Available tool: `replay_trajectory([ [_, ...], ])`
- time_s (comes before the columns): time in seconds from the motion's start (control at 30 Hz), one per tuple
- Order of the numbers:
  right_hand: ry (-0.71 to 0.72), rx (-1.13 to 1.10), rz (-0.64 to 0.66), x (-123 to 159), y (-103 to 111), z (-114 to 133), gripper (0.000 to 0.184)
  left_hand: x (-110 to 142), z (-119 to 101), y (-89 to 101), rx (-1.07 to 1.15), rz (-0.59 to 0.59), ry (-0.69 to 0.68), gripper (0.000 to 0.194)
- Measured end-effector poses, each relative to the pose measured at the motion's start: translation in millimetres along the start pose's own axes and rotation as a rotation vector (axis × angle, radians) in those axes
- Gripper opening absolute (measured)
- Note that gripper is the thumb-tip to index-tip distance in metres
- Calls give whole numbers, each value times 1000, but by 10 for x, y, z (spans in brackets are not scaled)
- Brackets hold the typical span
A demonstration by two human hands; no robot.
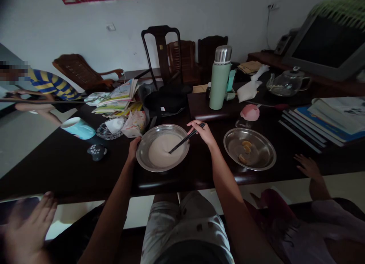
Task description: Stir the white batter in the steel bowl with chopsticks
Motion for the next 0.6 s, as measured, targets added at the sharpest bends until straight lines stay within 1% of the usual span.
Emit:
replay_trajectory([
  [0.07, -15, 9, 92, 7, -118, -19, 37, 7, -23, 7, -7, -11, -7, 42],
  [0.13, -20, 30, 144, 12, -202, -32, 38, 7, -38, 7, -11, -17, -19, 41],
  [0.2, -16, 47, 106, 0, -168, -33, 39, 1, -45, 6, -16, -24, -35, 41],
  [0.27, -6, 51, 20, -12, -54, -20, 40, -6, -46, 5, -18, -29, -48, 41],
  [0.33, -10, 49, -24, -16, 22, -15, 41, -13, -41, 8, -19, -33, -54, 40],
  [0.4, -24, 45, 16, -13, -10, -21, 43, -22, -33, 16, -23, -32, -52, 40],
  [0.5, -28, 40, 114, -2, -135, -19, 42, -41, -13, 36, -40, -27, -42, 39],
  [0.53, -24, 44, 119, -1, -147, -14, 42, -48, -4, 42, -47, -25, -38, 39],
  [0.6, -16, 58, 69, -6, -95, -7, 41, -62, 14, 49, -57, -19, -30, 39],
])
Point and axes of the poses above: each hand's wrist, its own x-axis away from the middle knuckle, its own y-axis out of the back of the hand, z = x × y, the point moved 9 cm from there along -x, towards the middle knuckle
